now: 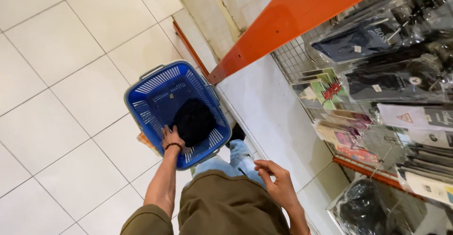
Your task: Removing red and black gloves from a shopping basket and hanging them back on display hooks.
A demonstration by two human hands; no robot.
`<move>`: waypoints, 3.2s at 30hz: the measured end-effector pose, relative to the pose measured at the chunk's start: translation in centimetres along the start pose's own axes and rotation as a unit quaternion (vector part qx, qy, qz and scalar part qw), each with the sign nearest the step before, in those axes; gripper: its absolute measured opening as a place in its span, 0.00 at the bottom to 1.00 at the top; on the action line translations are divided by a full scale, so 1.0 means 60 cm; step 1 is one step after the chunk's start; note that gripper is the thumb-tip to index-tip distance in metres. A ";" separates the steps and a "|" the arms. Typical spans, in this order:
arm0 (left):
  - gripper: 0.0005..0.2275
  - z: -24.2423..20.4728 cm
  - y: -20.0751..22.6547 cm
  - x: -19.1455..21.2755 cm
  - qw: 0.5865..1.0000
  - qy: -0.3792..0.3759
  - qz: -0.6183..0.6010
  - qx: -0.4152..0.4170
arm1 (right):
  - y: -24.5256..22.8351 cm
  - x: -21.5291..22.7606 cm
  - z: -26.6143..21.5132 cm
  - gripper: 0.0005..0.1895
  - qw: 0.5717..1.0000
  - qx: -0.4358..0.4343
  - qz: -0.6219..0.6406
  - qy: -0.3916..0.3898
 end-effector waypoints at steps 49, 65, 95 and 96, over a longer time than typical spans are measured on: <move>0.14 -0.200 0.443 0.364 0.432 -0.175 -0.884 0.019 | -0.158 -0.036 0.006 0.14 0.960 0.234 -0.051 0.144; 0.13 -0.252 0.541 0.407 0.424 -0.182 -0.887 0.020 | -0.156 0.051 -0.012 0.06 0.951 0.199 -0.034 0.234; 0.08 -0.301 0.870 0.572 0.618 -0.078 -0.660 -0.421 | -0.425 0.555 -0.104 0.07 0.772 0.405 -0.184 0.455; 0.11 -0.315 0.890 0.612 0.667 0.059 -0.556 -0.493 | -0.437 0.571 -0.109 0.07 0.765 0.392 -0.204 0.468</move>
Point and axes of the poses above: each hand's wrist, its own z-axis towards the middle knuckle, its own x-axis out of the back of the hand, y = z × x, the point moved 3 cm from there along z, towards the middle knuckle, and after that the axes turned 12 degrees about -x, right-handed, at the moved point
